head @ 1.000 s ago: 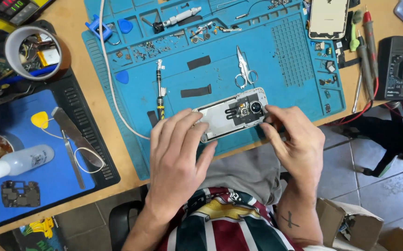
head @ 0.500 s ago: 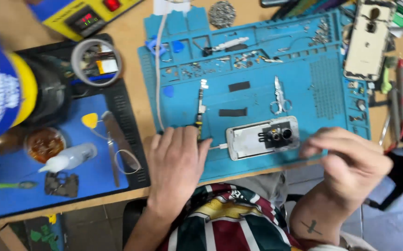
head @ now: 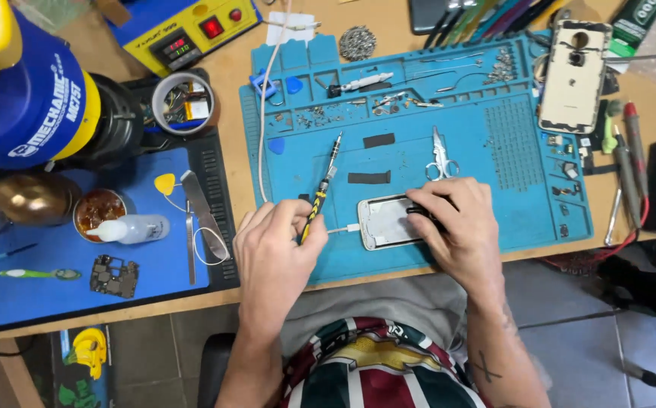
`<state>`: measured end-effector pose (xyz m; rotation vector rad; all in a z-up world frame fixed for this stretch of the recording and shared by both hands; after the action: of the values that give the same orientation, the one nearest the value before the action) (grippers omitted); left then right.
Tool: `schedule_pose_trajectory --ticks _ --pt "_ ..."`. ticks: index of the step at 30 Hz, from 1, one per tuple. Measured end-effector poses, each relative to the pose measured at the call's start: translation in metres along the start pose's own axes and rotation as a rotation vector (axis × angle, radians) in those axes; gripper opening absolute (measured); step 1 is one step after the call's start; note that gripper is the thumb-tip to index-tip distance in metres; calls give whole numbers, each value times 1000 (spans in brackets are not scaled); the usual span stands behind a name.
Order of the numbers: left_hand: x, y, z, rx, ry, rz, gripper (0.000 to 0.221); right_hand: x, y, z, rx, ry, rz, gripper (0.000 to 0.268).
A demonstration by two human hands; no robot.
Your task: Testing and assembling a smartphone on a repair bench, including screen testing and internal component fastening.
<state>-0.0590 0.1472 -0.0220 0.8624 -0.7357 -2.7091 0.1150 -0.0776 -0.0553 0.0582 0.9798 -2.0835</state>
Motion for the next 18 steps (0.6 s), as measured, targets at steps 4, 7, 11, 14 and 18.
schedule_pose_trajectory --ticks 4,7,11,14,18 --pt "4 13 13 149 -11 -49 15 -4 -6 5 -160 64 -35 31" --pt "8 21 18 230 -89 5 12 -15 -12 14 -219 -85 -127 45" --pt "14 19 23 245 -79 -15 12 -25 -22 17 -188 -145 -88 44" --pt "20 15 31 255 -102 -22 11 -22 -25 19 -186 -125 -84 32" --pt "24 13 39 257 -131 -40 11 -7 -9 38 -113 -18 -186 23"
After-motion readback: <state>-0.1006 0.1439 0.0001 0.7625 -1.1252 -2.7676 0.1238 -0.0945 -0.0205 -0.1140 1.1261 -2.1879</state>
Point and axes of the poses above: each hand's wrist, its own x-axis away from the middle knuckle, its own z-axis out of the back of the hand, y = z × x, the point moved 1 cm from there along -x, towards the middle knuckle, and after that the axes turned 12 degrees about -z, right-handed, at the moved point
